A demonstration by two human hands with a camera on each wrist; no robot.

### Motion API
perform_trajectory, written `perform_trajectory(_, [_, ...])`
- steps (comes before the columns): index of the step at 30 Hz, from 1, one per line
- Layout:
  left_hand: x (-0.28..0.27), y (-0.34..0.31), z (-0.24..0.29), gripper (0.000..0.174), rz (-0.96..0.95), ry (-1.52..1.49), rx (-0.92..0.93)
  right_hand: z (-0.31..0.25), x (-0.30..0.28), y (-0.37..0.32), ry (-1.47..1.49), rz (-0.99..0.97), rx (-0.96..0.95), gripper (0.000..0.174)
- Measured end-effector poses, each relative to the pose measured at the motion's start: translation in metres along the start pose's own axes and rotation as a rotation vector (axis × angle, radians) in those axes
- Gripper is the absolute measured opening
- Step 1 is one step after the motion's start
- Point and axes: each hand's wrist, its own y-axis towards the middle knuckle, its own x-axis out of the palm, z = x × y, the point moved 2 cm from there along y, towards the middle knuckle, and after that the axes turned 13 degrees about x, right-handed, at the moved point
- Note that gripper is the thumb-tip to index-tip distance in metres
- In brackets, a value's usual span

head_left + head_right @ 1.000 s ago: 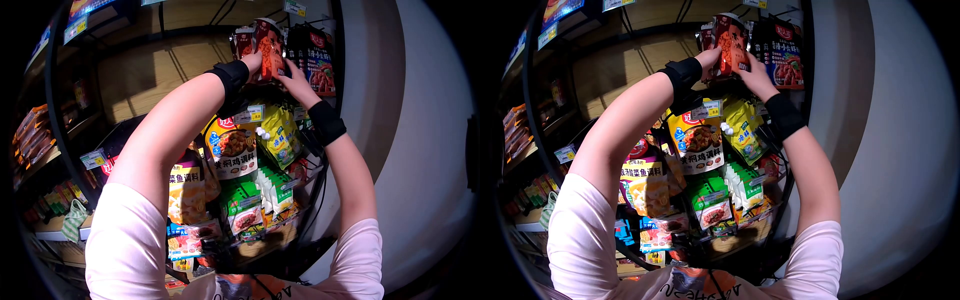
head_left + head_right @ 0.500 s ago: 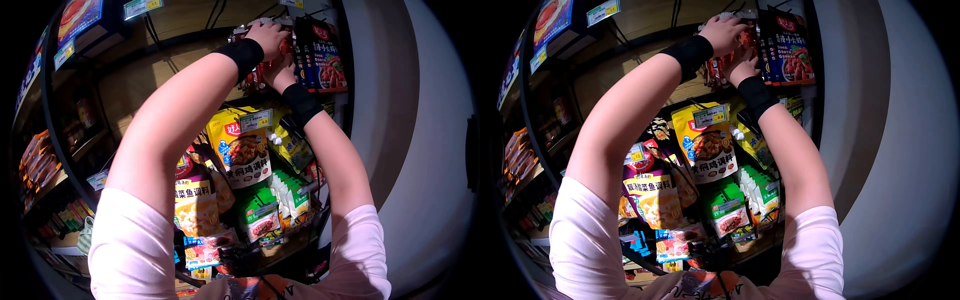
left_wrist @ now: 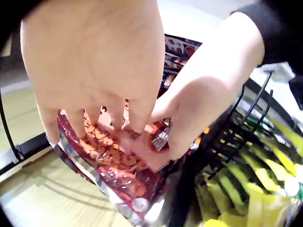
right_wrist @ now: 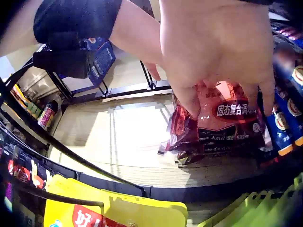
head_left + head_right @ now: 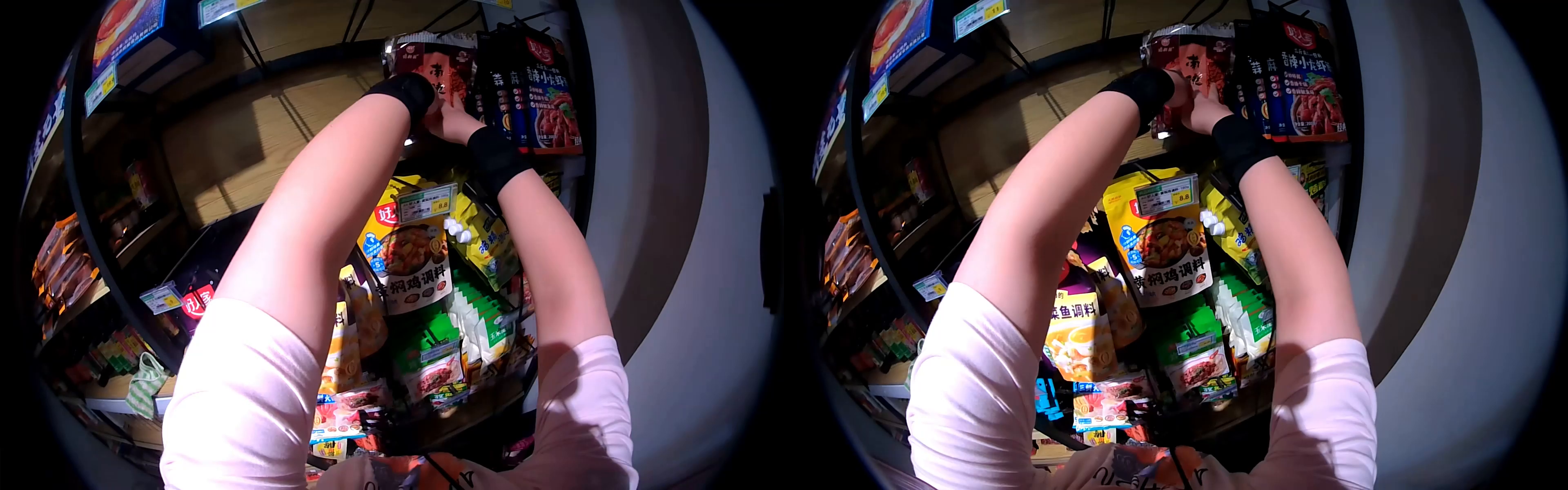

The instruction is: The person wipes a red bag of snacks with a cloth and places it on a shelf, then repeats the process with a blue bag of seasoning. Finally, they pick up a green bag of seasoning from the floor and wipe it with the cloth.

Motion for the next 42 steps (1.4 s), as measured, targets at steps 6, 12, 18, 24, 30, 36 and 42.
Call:
perform_trajectory(6, [-0.004,-0.026,-0.007,0.048,0.108,-0.312,0.184,-0.024,-0.058,-0.065,0.180,-0.109,-0.049,0.055])
perform_trajectory(12, [-0.068,-0.219,0.007,0.025,0.786,-0.517,0.310,-0.050,-0.163,-0.166,1.006,-0.162,0.062,0.056])
perform_trajectory(18, [-0.053,-0.476,0.019,0.009,1.226,-1.235,0.432,-0.117,-0.233,-0.326,1.278,0.149,-0.273,0.062])
perform_trajectory(24, [-0.018,-0.668,0.048,0.007,1.670,-1.574,0.302,-0.142,-0.161,-0.447,1.379,0.111,-0.398,0.063])
perform_trajectory(30, [0.142,-0.788,0.113,0.030,1.628,-0.634,-0.942,-0.184,-0.062,-0.518,1.362,-0.691,-0.067,0.046])
perform_trajectory(36, [0.304,-0.904,0.155,0.027,0.831,-0.680,-1.383,-0.246,0.000,-0.569,1.076,-0.944,0.278,0.027])
perform_trajectory(42, [0.406,-0.936,0.142,0.033,0.504,-0.980,-1.320,-0.361,0.018,-0.591,1.093,-1.027,0.225,0.025])
